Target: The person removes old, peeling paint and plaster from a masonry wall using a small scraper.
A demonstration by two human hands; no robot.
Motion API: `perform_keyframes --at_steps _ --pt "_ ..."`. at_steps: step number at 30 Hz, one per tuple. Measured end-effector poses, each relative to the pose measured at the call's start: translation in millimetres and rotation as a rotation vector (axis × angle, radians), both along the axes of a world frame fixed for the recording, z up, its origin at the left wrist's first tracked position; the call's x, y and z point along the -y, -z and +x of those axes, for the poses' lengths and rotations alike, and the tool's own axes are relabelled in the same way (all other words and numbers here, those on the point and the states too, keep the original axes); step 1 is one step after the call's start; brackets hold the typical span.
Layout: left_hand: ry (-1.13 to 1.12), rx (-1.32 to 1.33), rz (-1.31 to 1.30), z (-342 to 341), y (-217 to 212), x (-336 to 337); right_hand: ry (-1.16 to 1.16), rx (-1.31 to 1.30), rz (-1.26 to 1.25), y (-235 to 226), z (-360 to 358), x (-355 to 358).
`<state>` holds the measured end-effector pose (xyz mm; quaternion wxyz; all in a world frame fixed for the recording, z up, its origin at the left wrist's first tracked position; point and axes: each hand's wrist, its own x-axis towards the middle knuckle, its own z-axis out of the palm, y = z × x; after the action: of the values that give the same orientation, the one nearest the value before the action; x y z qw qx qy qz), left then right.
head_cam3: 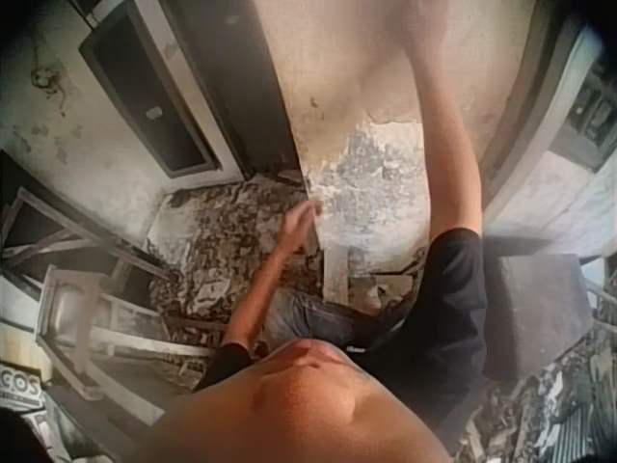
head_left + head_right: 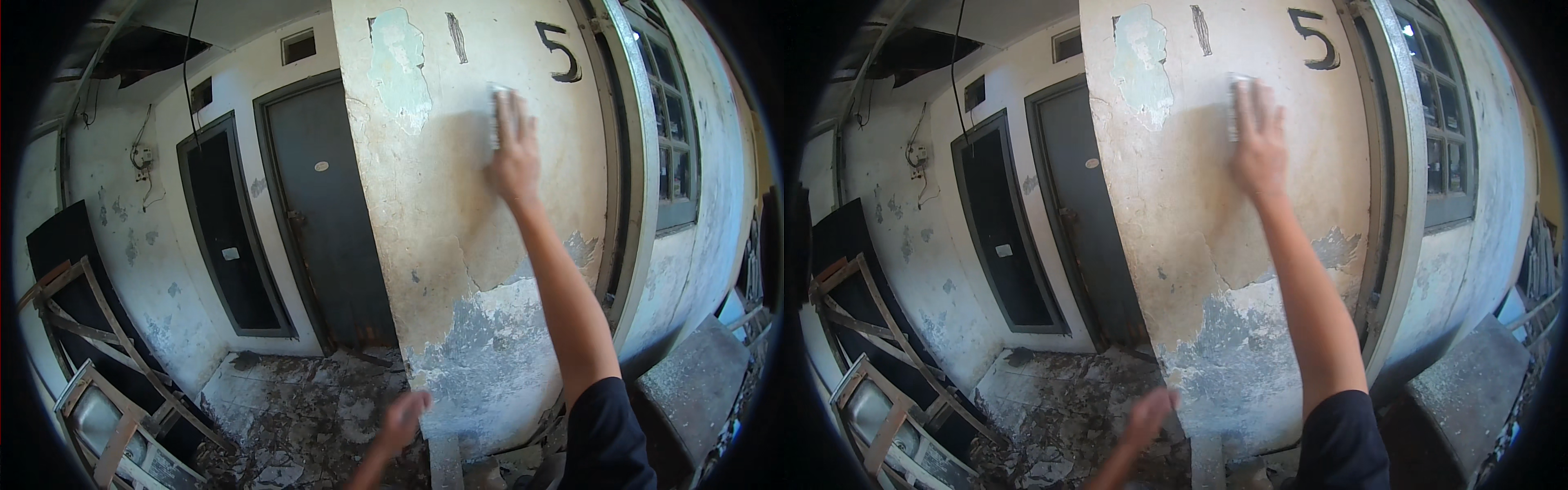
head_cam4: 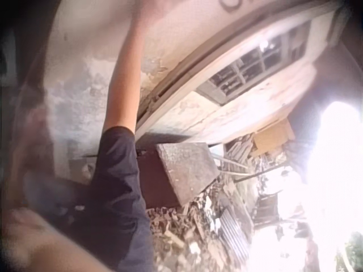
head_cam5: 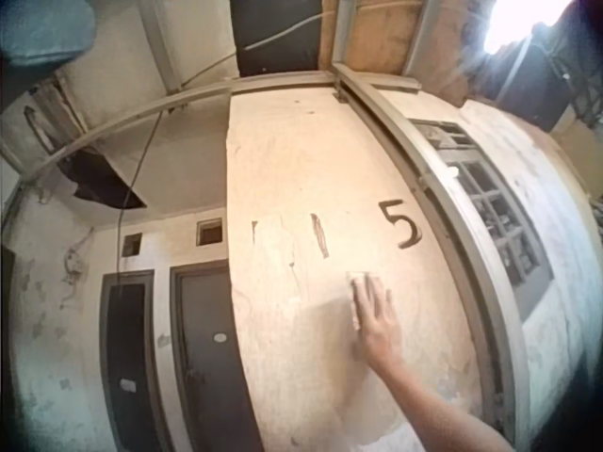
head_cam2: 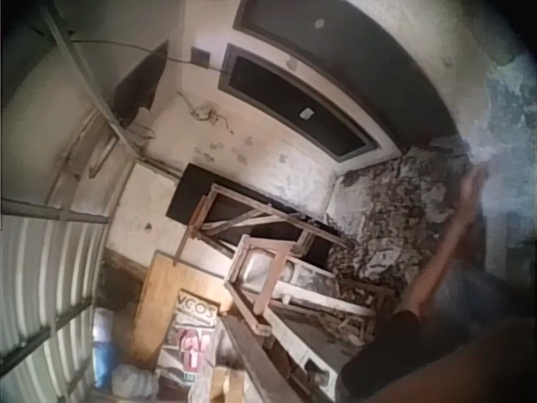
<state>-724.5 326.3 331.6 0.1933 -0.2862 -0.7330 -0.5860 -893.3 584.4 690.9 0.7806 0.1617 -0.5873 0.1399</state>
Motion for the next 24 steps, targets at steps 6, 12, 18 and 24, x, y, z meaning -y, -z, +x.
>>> perform_keyframes --at_steps 6,12,18,24 --pt "-0.174 -0.668 -0.200 -45 -288 1 0.315 -0.057 -0.078 26 0 -118" --pt "-0.567 -0.983 -0.425 -107 -442 -13 0.538 -0.037 -0.032 34 42 -203" --pt "-1.063 -0.961 -0.552 -141 -468 -52 0.422 -0.026 -0.017 40 38 -211" --pt "-1.236 -1.008 -0.572 -142 -463 -66 0.313 -0.022 0.024 43 40 -213"
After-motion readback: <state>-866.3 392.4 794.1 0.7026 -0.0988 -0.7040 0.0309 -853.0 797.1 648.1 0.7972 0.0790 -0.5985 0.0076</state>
